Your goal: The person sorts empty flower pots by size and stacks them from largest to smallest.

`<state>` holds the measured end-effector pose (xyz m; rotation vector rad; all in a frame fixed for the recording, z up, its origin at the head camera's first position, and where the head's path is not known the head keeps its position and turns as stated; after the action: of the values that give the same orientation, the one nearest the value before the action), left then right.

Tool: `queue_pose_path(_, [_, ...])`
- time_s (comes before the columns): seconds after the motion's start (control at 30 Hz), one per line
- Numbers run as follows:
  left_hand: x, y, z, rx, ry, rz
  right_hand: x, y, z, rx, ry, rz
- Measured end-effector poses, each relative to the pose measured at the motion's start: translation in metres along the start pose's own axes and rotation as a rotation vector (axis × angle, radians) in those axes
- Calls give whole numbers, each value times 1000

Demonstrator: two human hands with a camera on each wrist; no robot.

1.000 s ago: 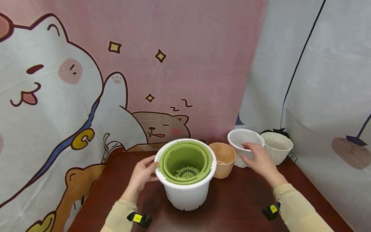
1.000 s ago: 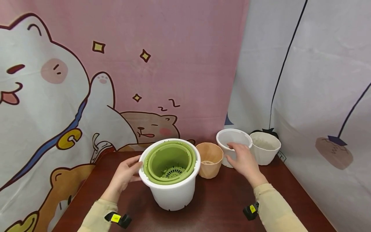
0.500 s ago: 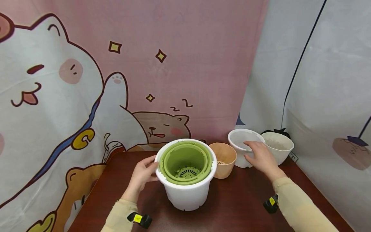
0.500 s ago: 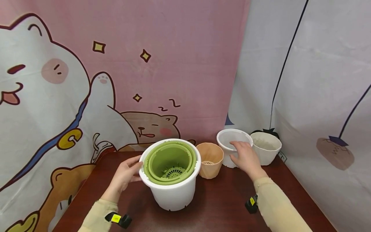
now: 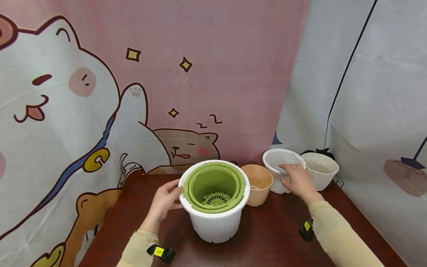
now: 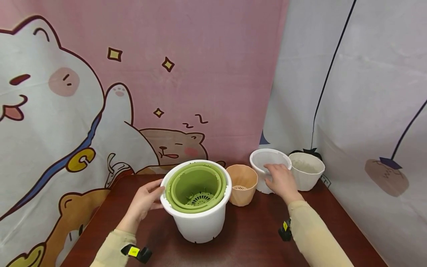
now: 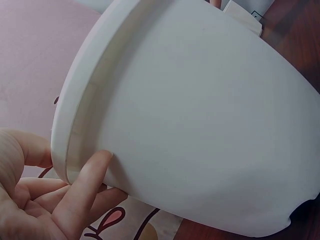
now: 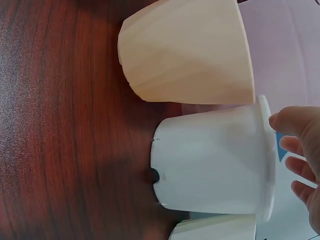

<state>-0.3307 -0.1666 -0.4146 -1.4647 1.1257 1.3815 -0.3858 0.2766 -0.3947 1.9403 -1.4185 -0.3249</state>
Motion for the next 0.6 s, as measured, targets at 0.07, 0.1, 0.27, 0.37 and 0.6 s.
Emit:
queue_pose_path(0.07, [0, 0, 0, 0, -4, 0, -1, 0, 3, 5, -6, -4])
queue_pose_path(0.1, [0, 0, 0, 0, -6, 0, -2, 0, 5, 9, -9, -5])
queue_pose_path(0.27, [0, 0, 1, 3, -5, 3, -5, -1, 11, 27, -17, -7])
queue_pose_path(0.37, [-1, 0, 1, 5, -3, 3, -5, -2, 12, 37, -17, 2])
queue_pose_path(0.6, [-2, -1, 0, 6, 2, -2, -7, -5, 20, 68, -4, 25])
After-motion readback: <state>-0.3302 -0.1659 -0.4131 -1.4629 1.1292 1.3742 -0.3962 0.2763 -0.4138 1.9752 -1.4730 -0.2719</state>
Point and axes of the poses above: each hand's wrist, its own y-axis towards the middle knuckle, its own z-axis out of the palm, x = y × z, the point moved 9 cm from there along y, towards the middle knuckle, and after that the axes turned 14 degrees about -x, right-handed, at the moved point
